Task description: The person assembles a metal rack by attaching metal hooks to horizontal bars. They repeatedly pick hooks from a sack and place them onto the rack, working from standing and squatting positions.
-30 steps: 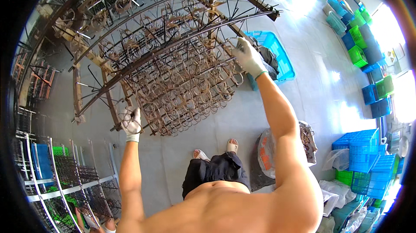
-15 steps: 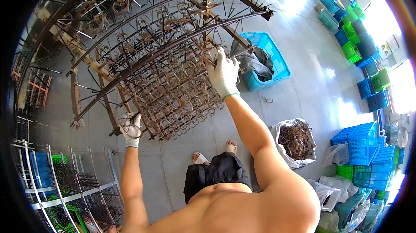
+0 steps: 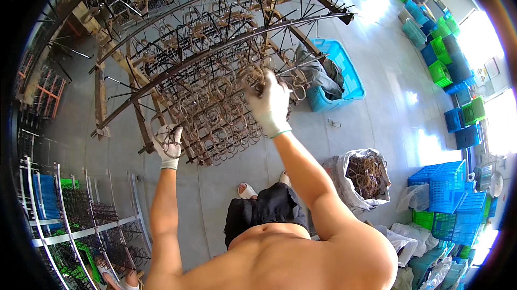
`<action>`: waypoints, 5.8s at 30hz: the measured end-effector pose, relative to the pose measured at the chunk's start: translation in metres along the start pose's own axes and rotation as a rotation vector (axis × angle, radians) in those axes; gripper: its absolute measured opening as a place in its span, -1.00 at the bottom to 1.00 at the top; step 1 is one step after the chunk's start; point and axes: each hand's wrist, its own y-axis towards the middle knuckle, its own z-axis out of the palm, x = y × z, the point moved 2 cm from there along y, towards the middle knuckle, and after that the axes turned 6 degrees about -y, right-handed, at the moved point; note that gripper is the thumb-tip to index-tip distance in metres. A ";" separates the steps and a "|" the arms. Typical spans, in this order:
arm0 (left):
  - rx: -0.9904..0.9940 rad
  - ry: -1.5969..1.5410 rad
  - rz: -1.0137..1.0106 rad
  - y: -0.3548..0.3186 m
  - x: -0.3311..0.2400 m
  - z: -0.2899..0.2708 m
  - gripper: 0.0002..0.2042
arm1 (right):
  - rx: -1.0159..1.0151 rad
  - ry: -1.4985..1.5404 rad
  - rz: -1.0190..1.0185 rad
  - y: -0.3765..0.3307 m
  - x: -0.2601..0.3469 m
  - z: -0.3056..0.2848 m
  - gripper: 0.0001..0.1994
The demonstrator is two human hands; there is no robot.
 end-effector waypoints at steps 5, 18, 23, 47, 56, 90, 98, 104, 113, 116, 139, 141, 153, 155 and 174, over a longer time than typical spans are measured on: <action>-0.004 0.134 -0.037 -0.013 0.021 0.002 -0.70 | 0.315 0.313 0.193 -0.001 0.004 0.021 -0.33; -0.045 0.035 -0.064 -0.007 0.009 0.005 -0.73 | -0.086 0.117 -0.116 -0.051 0.027 0.008 -0.37; -0.063 0.149 -0.016 -0.013 0.019 0.009 -0.70 | 0.150 0.122 -0.090 -0.067 0.082 0.048 -0.28; -0.069 0.062 -0.029 -0.013 0.015 0.003 -0.76 | 0.434 0.382 -0.179 -0.093 0.134 0.048 -0.43; -0.040 0.012 -0.204 -0.022 0.028 0.015 -0.71 | 0.348 0.500 -0.157 -0.095 0.121 0.063 -0.35; -0.182 0.154 0.017 0.007 0.003 -0.011 -0.86 | 0.322 0.416 -0.781 -0.124 0.107 0.009 -0.32; 0.026 0.283 -0.293 0.010 -0.036 -0.029 -0.49 | 0.535 0.238 0.217 -0.201 -0.175 -0.059 -0.61; -0.073 0.501 -0.372 0.005 -0.005 -0.007 -0.51 | -0.025 0.361 1.343 -0.274 -0.463 -0.111 -0.40; 0.437 0.190 -0.776 0.045 0.108 -0.054 -0.53 | 0.316 -0.477 1.472 -0.214 -0.569 -0.094 -0.27; 0.788 0.122 -0.667 0.047 0.155 -0.068 -0.68 | 0.329 -0.134 0.758 -0.142 -0.471 -0.017 -0.42; 0.247 -0.441 -0.307 0.014 -0.023 0.005 -0.82 | -0.324 -0.307 -0.089 0.109 -0.155 -0.013 -0.47; 0.222 -0.367 -0.293 0.007 -0.013 0.015 -0.88 | -0.408 -0.321 -0.142 0.101 -0.151 -0.005 -0.50; 0.212 -0.221 -0.209 0.005 -0.004 0.014 -0.89 | -0.199 0.066 -0.063 0.116 -0.170 -0.020 -0.43; 0.206 -0.156 -0.280 0.002 -0.001 0.008 -0.87 | 0.009 0.668 0.190 0.110 -0.180 -0.033 -0.37; 0.204 -0.176 -0.139 0.003 -0.003 0.016 -0.85 | -0.408 0.062 0.066 0.062 -0.111 -0.032 -0.53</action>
